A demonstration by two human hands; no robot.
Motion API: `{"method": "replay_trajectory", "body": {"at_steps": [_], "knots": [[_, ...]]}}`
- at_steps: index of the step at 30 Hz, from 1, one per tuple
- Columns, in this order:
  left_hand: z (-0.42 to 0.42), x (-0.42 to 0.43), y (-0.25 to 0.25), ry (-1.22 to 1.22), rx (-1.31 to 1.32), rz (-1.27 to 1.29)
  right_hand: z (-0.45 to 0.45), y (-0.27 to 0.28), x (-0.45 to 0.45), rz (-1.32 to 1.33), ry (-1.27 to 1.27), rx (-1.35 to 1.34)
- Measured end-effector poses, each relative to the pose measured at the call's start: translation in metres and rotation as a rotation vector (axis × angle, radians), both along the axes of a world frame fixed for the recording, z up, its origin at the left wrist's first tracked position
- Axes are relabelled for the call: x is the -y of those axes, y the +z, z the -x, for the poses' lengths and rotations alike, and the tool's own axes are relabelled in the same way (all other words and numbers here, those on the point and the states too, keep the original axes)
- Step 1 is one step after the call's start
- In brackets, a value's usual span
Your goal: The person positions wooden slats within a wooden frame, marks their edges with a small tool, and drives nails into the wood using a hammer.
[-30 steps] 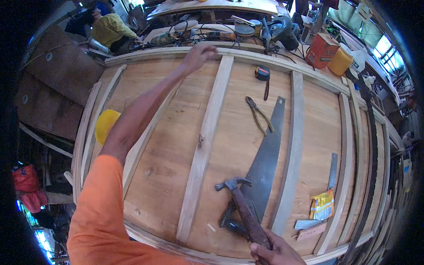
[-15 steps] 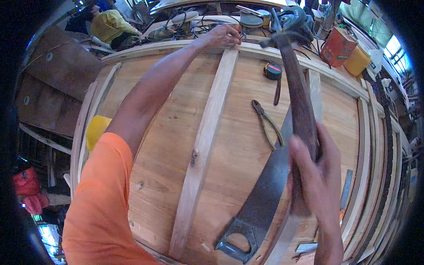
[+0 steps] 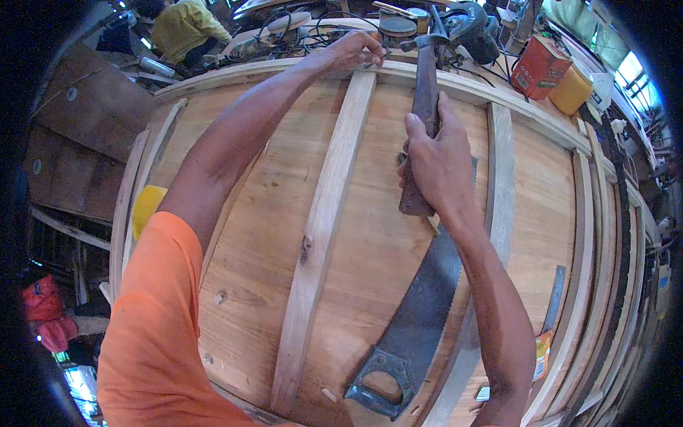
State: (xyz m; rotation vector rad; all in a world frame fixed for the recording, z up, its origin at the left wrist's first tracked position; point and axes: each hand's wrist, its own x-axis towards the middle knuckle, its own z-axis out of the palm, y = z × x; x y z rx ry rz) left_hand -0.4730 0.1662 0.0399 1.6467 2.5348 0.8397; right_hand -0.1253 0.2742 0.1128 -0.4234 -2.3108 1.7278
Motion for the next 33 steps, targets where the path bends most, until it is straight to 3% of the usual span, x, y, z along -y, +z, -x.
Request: {"method": "replay_trajectory", "body": {"at_steps": [6,14,18,21,25,27,33], "knots": [[0.005,-0.003,-0.015,0.029,-0.036,-0.068,-0.007,0.003,0.007,-0.031,-0.030,0.049],[-0.017,0.003,0.002,-0.015,-0.122,0.018,-0.011,-0.003,0.017,-0.004,-0.101,0.033],[-0.008,-0.002,-0.004,-0.036,-0.156,0.036,-0.014,-0.009,0.016,-0.019,-0.021,0.072],[-0.012,0.000,-0.002,-0.052,-0.229,0.052,-0.018,-0.010,0.024,0.064,-0.132,0.007],[-0.002,0.002,0.000,-0.041,-0.105,-0.067,-0.020,-0.011,0.025,0.085,-0.134,-0.030],[0.014,-0.001,-0.004,-0.078,0.103,-0.107,-0.020,-0.012,0.026,0.114,-0.111,-0.030],[-0.004,-0.004,-0.001,0.014,-0.056,0.025,-0.028,-0.012,0.020,0.101,-0.086,0.005]]}}
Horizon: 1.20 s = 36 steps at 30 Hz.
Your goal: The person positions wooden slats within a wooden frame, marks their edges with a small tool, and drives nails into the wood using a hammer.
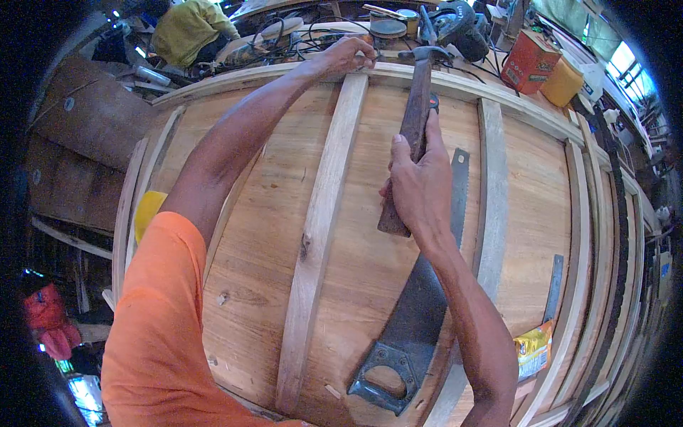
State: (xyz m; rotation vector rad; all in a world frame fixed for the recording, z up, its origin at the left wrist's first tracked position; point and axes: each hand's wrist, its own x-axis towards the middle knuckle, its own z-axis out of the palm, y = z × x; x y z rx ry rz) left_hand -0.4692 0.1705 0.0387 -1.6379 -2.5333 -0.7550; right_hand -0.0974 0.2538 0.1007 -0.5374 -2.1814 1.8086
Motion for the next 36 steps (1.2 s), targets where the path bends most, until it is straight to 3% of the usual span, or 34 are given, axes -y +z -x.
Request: {"method": "replay_trajectory", "body": {"at_steps": [12,15,18,21,24,29,36], "knots": [[-0.002,0.001,-0.002,-0.032,-0.065,-0.037,0.013,-0.004,0.012,0.019,-0.026,-0.027],[-0.002,0.001,-0.004,-0.009,-0.058,-0.026,0.021,-0.014,0.014,-0.100,-0.068,-0.050],[0.001,0.001,-0.006,0.009,-0.025,-0.008,0.027,-0.015,0.004,-0.035,0.029,-0.033],[-0.011,0.004,-0.002,0.034,-0.082,-0.048,0.027,-0.013,0.004,-0.046,-0.076,-0.084],[0.015,-0.003,-0.014,0.006,-0.126,-0.010,0.027,-0.016,-0.004,-0.109,0.041,-0.031],[-0.014,0.005,-0.010,0.012,-0.136,-0.015,0.010,-0.011,0.002,-0.063,-0.061,-0.010],[-0.027,0.011,-0.028,-0.039,-0.178,-0.344,0.009,-0.011,-0.009,-0.060,-0.013,-0.036]]}}
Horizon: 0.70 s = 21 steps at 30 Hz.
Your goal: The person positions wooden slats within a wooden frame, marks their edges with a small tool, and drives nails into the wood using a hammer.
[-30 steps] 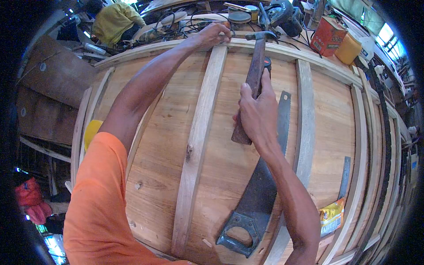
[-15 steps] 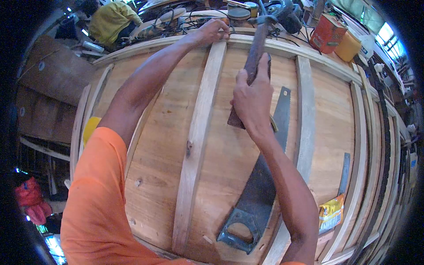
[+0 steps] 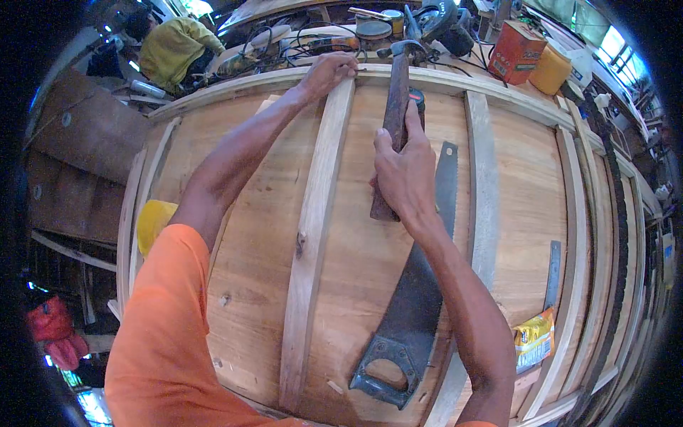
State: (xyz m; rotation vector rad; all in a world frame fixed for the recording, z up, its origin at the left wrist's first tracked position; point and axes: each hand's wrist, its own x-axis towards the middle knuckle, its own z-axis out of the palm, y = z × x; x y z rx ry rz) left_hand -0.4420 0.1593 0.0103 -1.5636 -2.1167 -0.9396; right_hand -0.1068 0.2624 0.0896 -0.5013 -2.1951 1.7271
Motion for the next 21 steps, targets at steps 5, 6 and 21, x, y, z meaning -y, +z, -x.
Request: {"method": "replay_trajectory", "body": {"at_steps": [5,6,21], "knots": [[-0.009,0.006,-0.010,0.133,0.136,0.084,-0.009,0.019,-0.006,0.036,0.006,0.031],[-0.001,0.009,-0.019,0.087,0.182,0.032,-0.013,0.028,-0.007,0.035,0.005,0.008],[-0.111,0.134,0.031,0.323,0.190,0.447,-0.201,0.012,0.046,0.236,0.159,0.445]]}}
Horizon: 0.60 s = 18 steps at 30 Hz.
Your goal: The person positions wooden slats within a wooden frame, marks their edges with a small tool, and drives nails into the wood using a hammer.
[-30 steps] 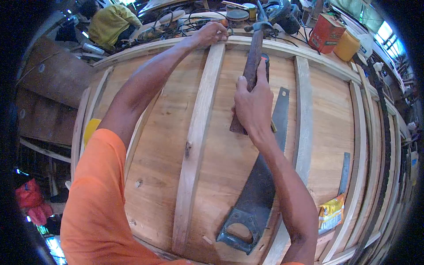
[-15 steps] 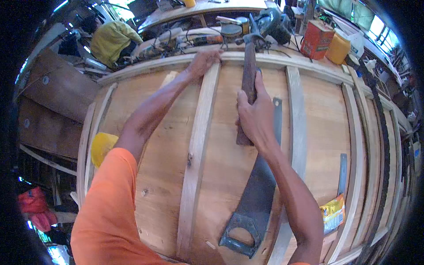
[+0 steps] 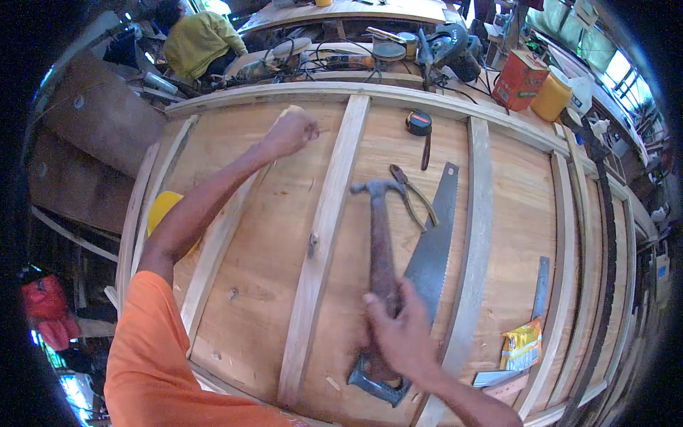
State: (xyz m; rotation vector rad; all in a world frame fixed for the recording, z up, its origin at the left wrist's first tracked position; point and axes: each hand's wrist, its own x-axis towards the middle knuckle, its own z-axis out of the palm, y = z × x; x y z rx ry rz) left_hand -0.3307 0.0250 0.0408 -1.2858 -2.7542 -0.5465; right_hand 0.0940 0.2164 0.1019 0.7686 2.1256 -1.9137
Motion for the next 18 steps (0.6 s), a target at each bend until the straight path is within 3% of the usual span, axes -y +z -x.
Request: {"method": "replay_trajectory", "body": {"at_steps": [2,4,6,8,11,13,14,15,18], "knots": [[-0.027,0.009,-0.007,0.068,0.073,0.017,-0.011,-0.008,0.030,0.048,-0.009,0.057],[-0.043,0.011,-0.011,0.255,0.019,0.064,-0.014,-0.010,0.051,-0.107,0.063,0.032],[-0.045,0.013,-0.012,0.284,0.012,0.039,-0.014,-0.012,0.053,-0.211,0.071,-0.084],[-0.053,0.012,-0.020,0.301,0.033,0.017,0.003,0.008,0.029,-0.291,0.691,0.089],[-0.052,0.019,-0.014,0.370,0.050,0.044,0.053,0.025,0.002,-0.580,0.447,-0.088],[-0.072,0.021,-0.009,0.355,-0.015,-0.059,0.106,-0.021,-0.039,-1.034,0.241,-0.385],[-0.089,0.020,-0.008,0.337,-0.079,-0.152,0.123,-0.034,-0.054,-1.206,0.272,-0.460],[-0.112,0.016,-0.010,0.348,0.034,-0.253,0.136,-0.043,-0.066,-1.376,0.297,-0.535],[-0.205,0.020,-0.034,0.331,0.309,-0.406,0.152,-0.068,-0.082,-1.270,0.376,-0.445]]}}
